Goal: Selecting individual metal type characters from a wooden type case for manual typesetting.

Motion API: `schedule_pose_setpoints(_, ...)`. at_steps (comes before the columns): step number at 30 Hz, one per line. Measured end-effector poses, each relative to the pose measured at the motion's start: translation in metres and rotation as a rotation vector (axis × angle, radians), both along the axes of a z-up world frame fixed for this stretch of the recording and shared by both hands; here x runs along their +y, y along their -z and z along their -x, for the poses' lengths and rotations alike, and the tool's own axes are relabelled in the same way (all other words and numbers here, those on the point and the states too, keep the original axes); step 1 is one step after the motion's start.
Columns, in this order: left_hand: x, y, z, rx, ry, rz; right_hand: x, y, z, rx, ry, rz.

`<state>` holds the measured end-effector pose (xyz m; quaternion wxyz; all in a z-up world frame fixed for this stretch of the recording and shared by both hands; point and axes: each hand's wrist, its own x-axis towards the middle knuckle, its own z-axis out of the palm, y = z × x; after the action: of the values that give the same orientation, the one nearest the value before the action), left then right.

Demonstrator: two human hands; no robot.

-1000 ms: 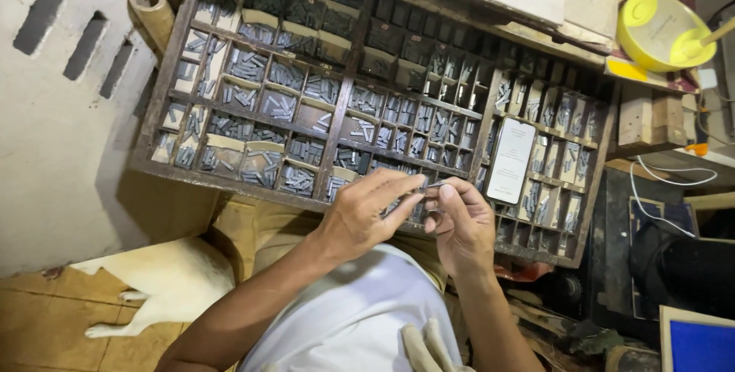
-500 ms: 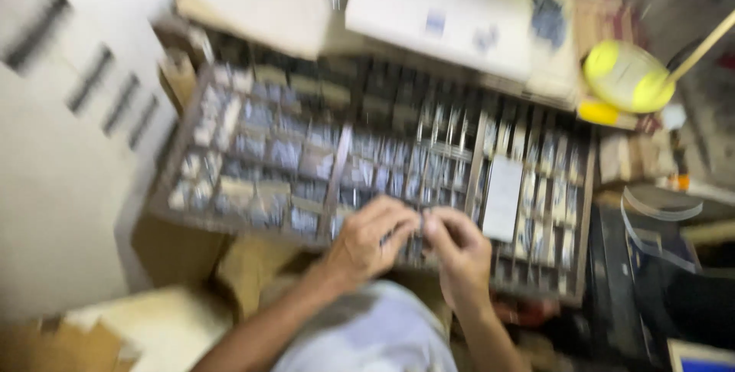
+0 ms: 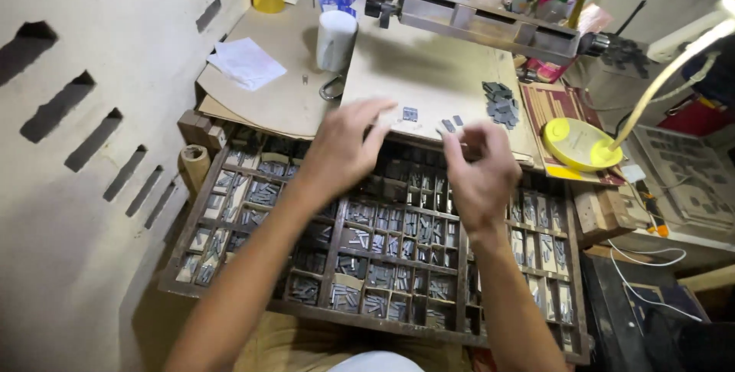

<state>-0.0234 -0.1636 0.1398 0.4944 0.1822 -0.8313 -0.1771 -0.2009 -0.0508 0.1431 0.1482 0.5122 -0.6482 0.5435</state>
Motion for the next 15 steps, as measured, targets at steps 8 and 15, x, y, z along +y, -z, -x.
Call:
schedule_pose_setpoints(8, -0.061, -0.031, 0.032, -0.415, 0.176, -0.310, -0.041, 0.002, -0.003, 0.110, 0.060, -0.147)
schedule_pose_setpoints(15, -0.077, -0.032, 0.044, -0.469, 0.264, -0.303, -0.049, 0.006, -0.007, 0.115, 0.120, -0.205)
